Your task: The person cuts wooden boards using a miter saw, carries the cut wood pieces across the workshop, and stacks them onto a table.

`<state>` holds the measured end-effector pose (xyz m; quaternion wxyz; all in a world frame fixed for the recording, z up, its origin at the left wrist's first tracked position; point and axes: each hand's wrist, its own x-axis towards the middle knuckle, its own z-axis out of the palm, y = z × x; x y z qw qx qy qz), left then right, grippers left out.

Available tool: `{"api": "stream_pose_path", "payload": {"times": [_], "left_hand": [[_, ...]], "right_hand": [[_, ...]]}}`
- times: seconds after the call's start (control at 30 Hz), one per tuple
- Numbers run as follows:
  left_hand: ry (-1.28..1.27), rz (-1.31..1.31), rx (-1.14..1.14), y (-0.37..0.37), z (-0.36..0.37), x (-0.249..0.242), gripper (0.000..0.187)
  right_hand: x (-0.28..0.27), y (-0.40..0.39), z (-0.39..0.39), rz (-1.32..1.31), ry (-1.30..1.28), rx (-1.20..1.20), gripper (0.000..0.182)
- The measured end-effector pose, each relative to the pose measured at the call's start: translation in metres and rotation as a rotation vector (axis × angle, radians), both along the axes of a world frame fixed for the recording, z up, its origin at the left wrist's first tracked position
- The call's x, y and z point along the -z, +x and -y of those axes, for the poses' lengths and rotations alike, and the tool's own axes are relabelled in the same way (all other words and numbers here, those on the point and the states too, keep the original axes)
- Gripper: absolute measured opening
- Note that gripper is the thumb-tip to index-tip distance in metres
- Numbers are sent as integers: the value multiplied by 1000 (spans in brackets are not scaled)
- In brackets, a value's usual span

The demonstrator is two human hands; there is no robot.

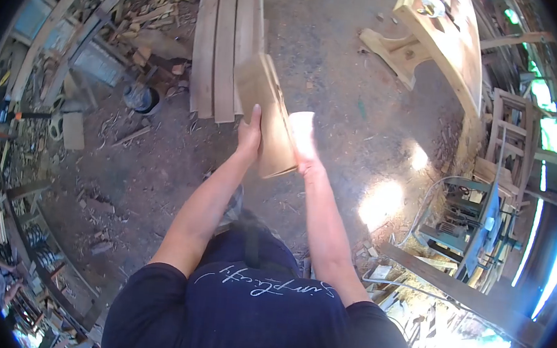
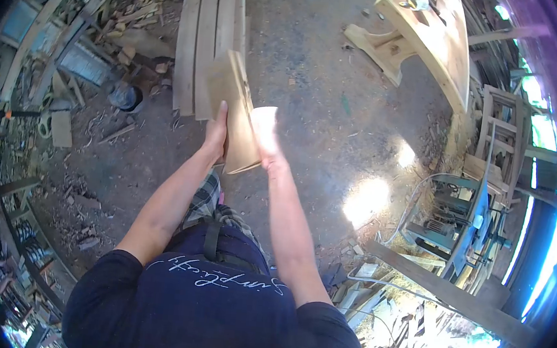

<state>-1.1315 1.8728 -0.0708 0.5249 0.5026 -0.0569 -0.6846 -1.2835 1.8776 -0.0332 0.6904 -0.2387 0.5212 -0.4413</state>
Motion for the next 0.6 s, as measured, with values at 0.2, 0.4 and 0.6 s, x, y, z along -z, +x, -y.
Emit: {"api": "stream_pose_path", "payload": {"times": [0.2,0.4,0.6], "left_hand": [[-9,342,35,-40,77,28,90],[-69,527,134,-79,163,-4,81],[-130,183,163,-106,251,-37,58]], "right_hand": [[-15,-47,73,-80,-125,-446,67],[1,-47,151,-916,141,-132,77],[-20,-92,233,-765,94,-58,79]]}}
